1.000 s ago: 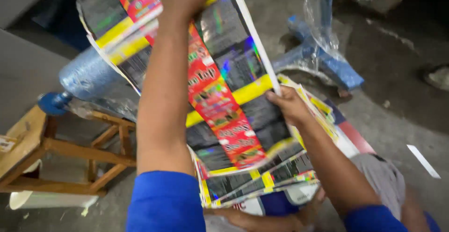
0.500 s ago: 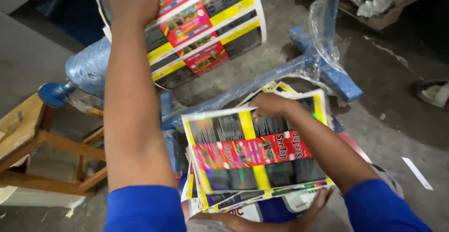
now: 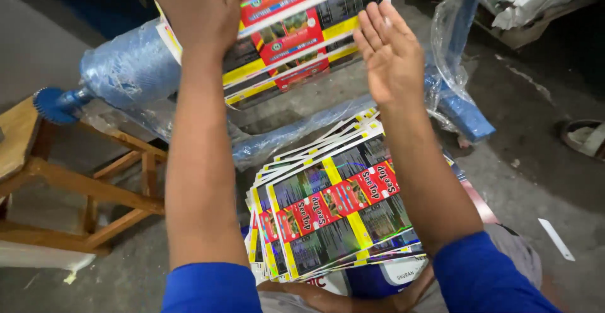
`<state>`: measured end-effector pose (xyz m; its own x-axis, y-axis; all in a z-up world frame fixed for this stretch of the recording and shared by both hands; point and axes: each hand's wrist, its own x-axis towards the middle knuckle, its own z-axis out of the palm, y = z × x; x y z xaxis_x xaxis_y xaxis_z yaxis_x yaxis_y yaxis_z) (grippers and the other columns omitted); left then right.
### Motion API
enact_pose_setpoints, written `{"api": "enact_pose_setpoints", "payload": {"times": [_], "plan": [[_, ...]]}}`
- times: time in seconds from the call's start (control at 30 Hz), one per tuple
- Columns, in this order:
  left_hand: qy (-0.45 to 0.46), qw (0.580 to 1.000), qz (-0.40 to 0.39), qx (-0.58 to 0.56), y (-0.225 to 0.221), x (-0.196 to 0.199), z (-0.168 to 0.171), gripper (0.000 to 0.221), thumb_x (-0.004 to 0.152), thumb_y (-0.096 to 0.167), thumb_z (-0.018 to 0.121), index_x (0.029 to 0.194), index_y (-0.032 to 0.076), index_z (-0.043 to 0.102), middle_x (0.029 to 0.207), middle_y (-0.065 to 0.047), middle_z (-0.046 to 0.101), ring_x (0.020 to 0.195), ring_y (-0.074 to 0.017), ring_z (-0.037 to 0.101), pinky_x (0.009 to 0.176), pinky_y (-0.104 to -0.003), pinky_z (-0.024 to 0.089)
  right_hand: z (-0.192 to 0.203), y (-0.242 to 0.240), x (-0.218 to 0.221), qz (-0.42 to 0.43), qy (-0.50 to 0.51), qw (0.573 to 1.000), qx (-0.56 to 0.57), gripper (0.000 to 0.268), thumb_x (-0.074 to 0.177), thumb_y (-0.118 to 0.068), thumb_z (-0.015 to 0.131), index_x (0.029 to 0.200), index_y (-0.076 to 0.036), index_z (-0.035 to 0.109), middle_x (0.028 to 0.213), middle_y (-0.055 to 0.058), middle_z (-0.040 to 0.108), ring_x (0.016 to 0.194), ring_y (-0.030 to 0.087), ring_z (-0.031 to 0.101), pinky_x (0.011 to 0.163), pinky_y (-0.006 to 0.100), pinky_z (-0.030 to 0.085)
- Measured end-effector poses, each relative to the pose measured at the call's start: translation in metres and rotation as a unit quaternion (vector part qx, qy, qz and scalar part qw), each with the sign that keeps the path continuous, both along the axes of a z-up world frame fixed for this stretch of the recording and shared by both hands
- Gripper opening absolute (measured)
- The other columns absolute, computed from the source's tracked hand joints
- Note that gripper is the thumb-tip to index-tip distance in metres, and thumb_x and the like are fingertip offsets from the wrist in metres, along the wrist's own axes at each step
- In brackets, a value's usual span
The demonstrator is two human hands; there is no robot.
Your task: Manually stacking printed label sheets from a large roll onto a pile on the floor.
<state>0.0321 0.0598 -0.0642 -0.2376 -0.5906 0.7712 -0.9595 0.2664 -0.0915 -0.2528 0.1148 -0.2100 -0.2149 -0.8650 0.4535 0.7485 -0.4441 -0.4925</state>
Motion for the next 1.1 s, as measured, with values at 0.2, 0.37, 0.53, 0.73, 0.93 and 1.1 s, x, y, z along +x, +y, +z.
{"api": "enact_pose_setpoints", "payload": {"times": [0.2,0.37,0.53,0.73,0.93,1.1], "plan": [[-0.015,0.997,0.055,-0.051,0.028,-0.007,-0.048,0.075,0.115,0.056,0.045,0.161,-0.001,0.032,0.167,-0.019,0.028,0.155,-0.0384,0.022,0.118,-0.073,0.006,0.006,-0.023,0.009,0.059,-0.169,0.98,0.081,0.033,0.09,-0.017,0.07,0.119,-0.005,0.062,0.125,0.012,0.069,0.122,0.026,0.065,0.109,0.048,0.047],[-0.01,0.996,0.082,0.016,0.081,-0.024,-0.063,0.073,0.112,0.054,0.044,0.16,0.0,0.034,0.169,-0.017,0.029,0.157,-0.0351,0.024,0.125,-0.066,0.013,-0.038,-0.039,-0.008,0.028,-0.016,0.994,0.105,0.019,0.1,-0.024,0.075,0.102,-0.011,0.063,0.086,0.003,0.068,0.075,0.017,0.065,0.071,0.038,0.057],[-0.017,0.996,0.072,0.05,0.058,-0.016,-0.041,0.073,0.11,0.056,0.044,0.16,0.003,0.036,0.167,-0.019,0.031,0.158,-0.0376,0.024,0.128,-0.061,0.017,-0.077,0.02,-0.013,-0.069,0.079,0.988,0.116,0.015,0.1,-0.021,0.071,0.098,-0.007,0.065,0.082,0.001,0.067,0.069,0.014,0.066,0.063,0.034,0.058],[-0.018,0.996,0.052,0.072,-0.022,-0.004,0.014,0.081,0.106,0.063,0.04,0.16,0.003,0.031,0.167,-0.019,0.028,0.155,-0.0397,0.02,0.119,-0.069,0.013,-0.194,0.073,-0.035,-0.022,0.08,0.985,0.151,0.013,0.106,-0.016,0.071,0.102,-0.006,0.064,0.084,0.001,0.062,0.072,0.012,0.059,0.067,0.031,0.051],[0.0,0.979,0.081,0.187,-0.055,0.004,0.051,0.082,0.104,0.065,0.034,0.16,0.006,0.028,0.167,-0.015,0.026,0.154,-0.0377,0.021,0.117,-0.072,0.015,-0.192,0.096,-0.1,0.194,0.181,0.952,0.15,0.035,0.09,-0.014,0.071,0.123,-0.005,0.061,0.107,0.005,0.069,0.095,0.015,0.068,0.084,0.034,0.057],[0.0,0.981,0.066,0.184,-0.056,0.005,0.054,0.08,0.104,0.066,0.034,0.158,0.007,0.031,0.163,-0.017,0.03,0.15,-0.0401,0.027,0.11,-0.078,0.017,-0.153,0.002,-0.086,0.202,0.326,0.918,0.097,0.048,0.092,-0.02,0.073,0.134,0.0,0.059,0.121,0.005,0.07,0.105,0.013,0.066,0.094,0.035,0.053]]}}
